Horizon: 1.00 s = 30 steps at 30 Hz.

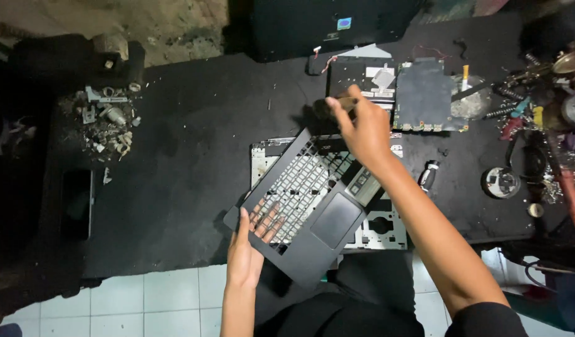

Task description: Disassembling a laptop by removing screws and the top case, then cleaning the component with a brush.

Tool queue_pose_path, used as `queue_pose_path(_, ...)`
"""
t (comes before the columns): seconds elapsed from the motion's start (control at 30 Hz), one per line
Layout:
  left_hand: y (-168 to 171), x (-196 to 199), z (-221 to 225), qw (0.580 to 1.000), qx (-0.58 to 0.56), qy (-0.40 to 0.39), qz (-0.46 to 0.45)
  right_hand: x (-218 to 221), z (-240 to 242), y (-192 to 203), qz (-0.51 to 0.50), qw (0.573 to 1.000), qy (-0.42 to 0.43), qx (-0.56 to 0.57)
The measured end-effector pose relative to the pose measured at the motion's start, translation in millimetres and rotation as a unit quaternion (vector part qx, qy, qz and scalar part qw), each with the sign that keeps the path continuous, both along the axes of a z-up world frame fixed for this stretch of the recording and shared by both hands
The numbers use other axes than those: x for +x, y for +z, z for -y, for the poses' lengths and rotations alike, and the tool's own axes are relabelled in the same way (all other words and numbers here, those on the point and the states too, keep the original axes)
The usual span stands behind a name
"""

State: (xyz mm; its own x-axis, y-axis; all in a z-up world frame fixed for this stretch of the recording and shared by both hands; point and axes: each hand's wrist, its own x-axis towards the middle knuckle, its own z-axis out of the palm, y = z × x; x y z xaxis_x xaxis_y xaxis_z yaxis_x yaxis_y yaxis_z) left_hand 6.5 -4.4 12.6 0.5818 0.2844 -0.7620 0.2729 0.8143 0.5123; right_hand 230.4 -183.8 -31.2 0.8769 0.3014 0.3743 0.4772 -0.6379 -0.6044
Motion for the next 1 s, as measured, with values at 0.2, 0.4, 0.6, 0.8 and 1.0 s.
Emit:
queue_pose_path(0.2, -9, 1, 4, 0.999, 0.015, 0.028, -0.023, -22, 40, -11, -0.007, 0.998, 0.0, -0.062)
queue_pose_path(0.4, -3, 3, 7, 0.998, 0.046, 0.029, -0.036, -81, 116, -17, 0.062, 0.984, -0.066, -0.152)
queue_pose_path(0.6, 6, 11, 12, 0.997, 0.05, 0.029, -0.053, -161, 97, -11, 0.012, 0.993, 0.004, -0.12)
queue_pose_path(0.8, 3, 9, 12, 0.996, 0.055, 0.025, -0.06, -148, 98, -18, -0.168, 0.981, 0.09, 0.037)
queue_pose_path(1.0, 4, 9, 12, 0.996, 0.056, 0.008, -0.067, -109, 117, -27, 0.023, 0.995, -0.051, -0.087)
